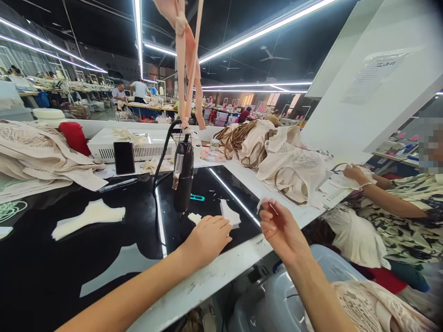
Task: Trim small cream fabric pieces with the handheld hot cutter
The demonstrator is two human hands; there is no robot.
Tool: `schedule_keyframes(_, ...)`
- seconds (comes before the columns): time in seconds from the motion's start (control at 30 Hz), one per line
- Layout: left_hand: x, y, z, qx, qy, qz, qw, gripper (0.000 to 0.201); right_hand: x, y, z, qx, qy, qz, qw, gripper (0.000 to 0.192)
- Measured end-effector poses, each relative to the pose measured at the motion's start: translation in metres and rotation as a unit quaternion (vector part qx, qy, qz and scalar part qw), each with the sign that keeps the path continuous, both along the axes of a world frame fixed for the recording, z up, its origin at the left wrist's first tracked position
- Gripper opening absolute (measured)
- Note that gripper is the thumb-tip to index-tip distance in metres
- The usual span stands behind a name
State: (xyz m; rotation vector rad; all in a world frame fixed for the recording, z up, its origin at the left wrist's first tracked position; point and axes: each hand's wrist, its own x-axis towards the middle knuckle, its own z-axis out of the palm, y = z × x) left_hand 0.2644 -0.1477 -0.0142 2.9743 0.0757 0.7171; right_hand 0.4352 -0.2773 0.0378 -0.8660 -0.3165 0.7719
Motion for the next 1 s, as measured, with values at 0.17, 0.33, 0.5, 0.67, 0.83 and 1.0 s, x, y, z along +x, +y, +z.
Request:
schedule_keyframes(0.17,-0.046,-0.009,0.035,-0.256,-0.087,0.006,0.963,0.024,-0.041,-0.011,0.002,-0.106,-0.081,0.137,0.981,0.032)
schedule_keyframes(0.33,-0.093,-0.013,0.052,-0.452,-0.072,0.000,0.889,0.029,-0.088,-0.013,-0.003,-0.147,-0.134,0.286,0.937,0.036)
schedule_keyframes(0.5,-0.126,-0.014,0.049,-0.622,0.014,0.037,0.782,0.028,-0.124,-0.004,-0.011,-0.137,-0.107,0.337,0.925,0.035)
schedule_keyframes(0.67,-0.158,-0.012,0.044,-0.661,0.019,0.096,0.744,0.017,-0.146,0.005,-0.018,-0.157,-0.058,0.369,0.914,0.043)
schedule_keyframes(0.83,-0.180,-0.012,0.044,-0.647,0.013,0.119,0.753,0.017,-0.162,0.009,-0.022,-0.156,-0.053,0.352,0.921,0.064)
schedule_keyframes(1.0,-0.192,-0.012,0.043,-0.634,0.017,0.129,0.762,0.020,-0.170,0.013,-0.020,-0.189,-0.175,0.343,0.903,0.049)
